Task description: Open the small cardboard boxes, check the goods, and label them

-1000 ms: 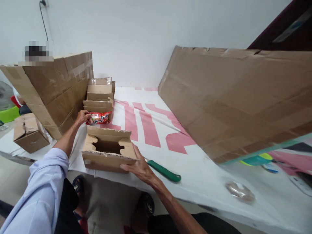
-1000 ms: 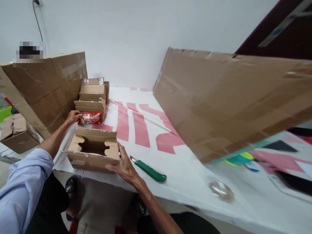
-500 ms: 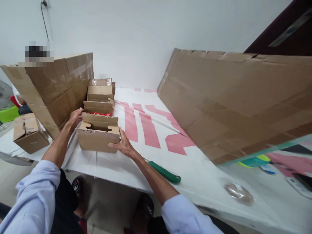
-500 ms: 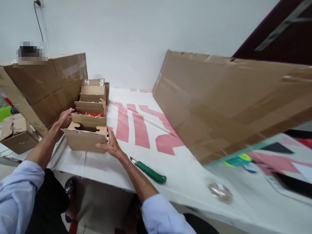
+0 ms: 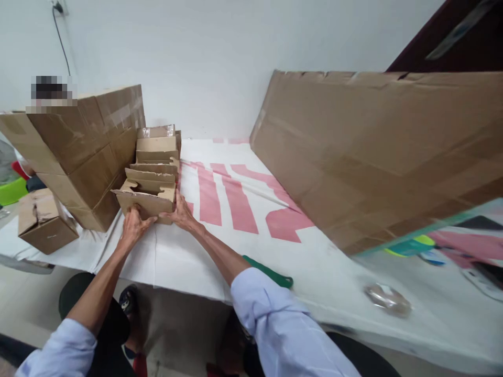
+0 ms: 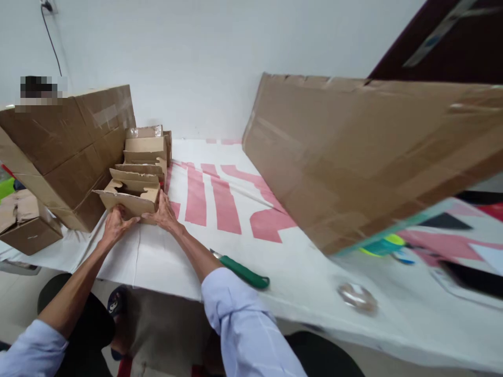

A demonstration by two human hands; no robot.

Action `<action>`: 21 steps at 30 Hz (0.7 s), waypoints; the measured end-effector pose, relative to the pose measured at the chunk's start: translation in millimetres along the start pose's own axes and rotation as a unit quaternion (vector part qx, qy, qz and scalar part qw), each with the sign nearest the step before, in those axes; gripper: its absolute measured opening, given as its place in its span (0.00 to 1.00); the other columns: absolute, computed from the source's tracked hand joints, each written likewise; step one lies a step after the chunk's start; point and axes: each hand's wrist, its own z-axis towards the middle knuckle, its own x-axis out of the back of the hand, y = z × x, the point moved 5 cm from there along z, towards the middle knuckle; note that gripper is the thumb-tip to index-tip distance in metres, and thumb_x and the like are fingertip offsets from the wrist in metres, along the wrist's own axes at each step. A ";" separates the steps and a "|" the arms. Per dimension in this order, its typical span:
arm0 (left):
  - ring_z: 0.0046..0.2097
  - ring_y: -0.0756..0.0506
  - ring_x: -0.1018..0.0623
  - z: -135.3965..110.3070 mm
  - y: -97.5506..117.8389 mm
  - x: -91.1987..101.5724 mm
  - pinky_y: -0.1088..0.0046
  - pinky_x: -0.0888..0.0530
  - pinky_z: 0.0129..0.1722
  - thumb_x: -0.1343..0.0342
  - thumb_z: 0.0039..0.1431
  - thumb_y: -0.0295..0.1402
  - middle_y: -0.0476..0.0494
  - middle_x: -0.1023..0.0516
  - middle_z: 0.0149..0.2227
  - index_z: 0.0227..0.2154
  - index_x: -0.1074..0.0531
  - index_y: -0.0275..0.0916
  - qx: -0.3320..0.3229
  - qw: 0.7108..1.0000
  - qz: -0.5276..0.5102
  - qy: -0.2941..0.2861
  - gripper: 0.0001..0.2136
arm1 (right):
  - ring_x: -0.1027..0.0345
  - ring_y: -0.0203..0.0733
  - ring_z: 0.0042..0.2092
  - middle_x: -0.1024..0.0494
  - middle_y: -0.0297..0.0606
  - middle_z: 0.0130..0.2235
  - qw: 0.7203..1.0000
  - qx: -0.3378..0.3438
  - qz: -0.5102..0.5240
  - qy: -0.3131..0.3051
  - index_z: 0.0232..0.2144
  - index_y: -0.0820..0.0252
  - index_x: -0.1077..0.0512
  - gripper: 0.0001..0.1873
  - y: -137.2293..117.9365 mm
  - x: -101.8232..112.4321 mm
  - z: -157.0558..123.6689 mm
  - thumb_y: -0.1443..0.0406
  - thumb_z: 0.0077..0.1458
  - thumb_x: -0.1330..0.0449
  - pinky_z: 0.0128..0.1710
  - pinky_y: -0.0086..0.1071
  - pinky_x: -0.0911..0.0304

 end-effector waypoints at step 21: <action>0.66 0.23 0.28 139.5 27.6 -99.6 0.47 0.30 0.61 0.30 0.55 0.50 0.21 0.29 0.63 0.61 0.38 0.35 0.093 0.995 0.029 0.004 0.38 | 0.29 0.58 0.58 0.23 0.53 0.59 0.950 0.117 -0.284 0.064 0.58 0.60 0.26 0.18 23.9 54.1 -202.6 0.64 0.68 0.43 0.55 0.53 0.29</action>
